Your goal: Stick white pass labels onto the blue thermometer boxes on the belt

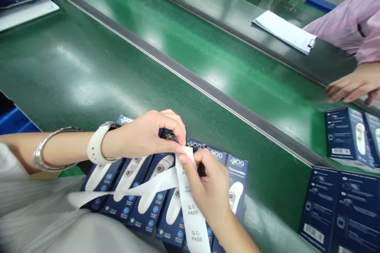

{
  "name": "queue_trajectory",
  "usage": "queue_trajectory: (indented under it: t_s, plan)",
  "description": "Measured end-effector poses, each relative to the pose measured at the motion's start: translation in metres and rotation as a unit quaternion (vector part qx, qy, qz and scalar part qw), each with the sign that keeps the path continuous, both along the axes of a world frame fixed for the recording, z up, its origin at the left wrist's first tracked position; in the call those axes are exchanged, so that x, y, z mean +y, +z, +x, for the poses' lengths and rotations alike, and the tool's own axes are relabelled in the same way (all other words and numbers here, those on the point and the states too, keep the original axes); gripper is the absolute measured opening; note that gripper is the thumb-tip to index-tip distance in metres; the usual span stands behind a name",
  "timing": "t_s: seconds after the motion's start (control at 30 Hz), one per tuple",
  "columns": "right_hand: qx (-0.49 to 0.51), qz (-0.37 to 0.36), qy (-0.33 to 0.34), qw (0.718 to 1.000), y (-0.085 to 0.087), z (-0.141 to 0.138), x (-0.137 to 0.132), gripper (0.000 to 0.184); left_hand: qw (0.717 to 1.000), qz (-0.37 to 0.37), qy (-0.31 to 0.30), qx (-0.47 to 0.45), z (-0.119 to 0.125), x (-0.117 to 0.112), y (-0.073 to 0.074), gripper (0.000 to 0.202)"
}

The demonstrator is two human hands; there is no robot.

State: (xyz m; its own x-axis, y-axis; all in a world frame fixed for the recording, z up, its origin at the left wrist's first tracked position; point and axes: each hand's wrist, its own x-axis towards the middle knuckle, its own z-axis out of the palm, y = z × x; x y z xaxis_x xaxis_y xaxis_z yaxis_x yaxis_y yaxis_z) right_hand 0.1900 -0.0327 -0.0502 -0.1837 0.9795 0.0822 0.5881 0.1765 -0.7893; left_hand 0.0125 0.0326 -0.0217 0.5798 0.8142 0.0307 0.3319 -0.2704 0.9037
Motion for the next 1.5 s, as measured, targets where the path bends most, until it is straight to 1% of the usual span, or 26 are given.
queue_trajectory:
  t_s: [0.07,0.13,0.23,0.3,0.43,0.5,0.57,0.63,0.7,0.77,0.83,0.9,0.97,1.1,1.17,1.23,1.37,1.4,1.43,1.5]
  plan:
    - [-0.007,0.009,0.009,1.000,0.002,0.001,0.000,0.019,1.000,0.004,0.003,0.009,-0.001,0.000,0.002,0.004]
    - [-0.007,0.008,0.033,0.999,0.005,0.003,-0.002,0.012,1.000,0.011,0.009,0.022,-0.001,0.001,0.006,0.003]
    - [0.019,-0.017,0.055,0.998,0.007,0.007,-0.007,0.008,0.999,0.020,0.017,0.035,-0.001,0.000,0.010,0.004]
    - [0.035,-0.030,0.037,0.998,0.006,0.010,-0.012,0.011,0.999,0.030,0.022,0.040,0.000,-0.001,0.013,0.004]
    - [0.042,-0.034,-0.019,0.998,0.002,0.015,-0.020,0.026,0.998,0.054,0.030,0.032,-0.001,0.001,0.018,0.005]
    - [0.040,-0.026,-0.025,0.999,0.001,0.018,-0.022,0.031,0.997,0.059,0.039,0.021,-0.004,0.008,0.022,0.006]
    - [0.030,-0.005,-0.002,1.000,0.001,0.021,-0.023,0.032,0.998,0.054,0.039,0.018,-0.005,0.018,0.024,0.006]
    - [0.015,0.026,0.040,0.999,0.004,0.023,-0.023,0.029,0.999,0.026,0.000,0.030,-0.002,0.031,0.023,0.008]
    - [0.001,0.052,0.082,0.995,0.007,0.024,-0.021,0.024,0.996,-0.034,-0.062,0.050,0.005,0.044,0.018,0.010]
    - [-0.008,0.071,0.107,0.992,0.008,0.024,-0.020,0.020,0.984,-0.109,-0.123,0.066,0.016,0.053,0.010,0.011]
    - [-0.023,0.089,0.111,0.990,0.008,0.024,-0.019,0.017,0.969,-0.166,-0.166,0.082,0.026,0.060,0.003,0.011]
    - [-0.039,0.108,0.108,0.987,0.006,0.024,-0.019,0.013,0.957,-0.188,-0.189,0.111,0.033,0.064,-0.002,0.011]
    - [-0.056,0.127,0.103,0.985,0.004,0.023,-0.020,0.012,0.953,-0.187,-0.189,0.143,0.037,0.066,-0.004,0.011]
    - [-0.094,0.153,0.106,0.978,0.003,0.022,-0.020,0.017,0.948,-0.186,-0.202,0.163,0.040,0.069,-0.005,0.013]
    - [-0.123,0.146,0.113,0.975,0.002,0.022,-0.020,0.019,0.948,-0.174,-0.209,0.164,0.041,0.069,-0.006,0.013]
    - [-0.146,0.142,0.117,0.972,0.001,0.021,-0.020,0.019,0.952,-0.147,-0.210,0.168,0.042,0.069,-0.008,0.011]
    - [-0.162,0.160,0.116,0.967,-0.002,0.019,-0.019,0.017,0.949,-0.115,-0.228,0.184,0.042,0.070,-0.012,0.013]
    - [-0.165,0.160,0.116,0.966,-0.001,0.019,-0.019,0.016,0.949,-0.095,-0.229,0.193,0.042,0.070,-0.011,0.015]
    - [-0.166,0.161,0.117,0.966,-0.001,0.018,-0.019,0.015,0.953,-0.056,-0.213,0.207,0.041,0.069,-0.010,0.017]
    - [-0.165,0.164,0.120,0.965,0.000,0.017,-0.018,0.012,0.960,0.064,-0.136,0.238,0.037,0.063,-0.007,0.023]
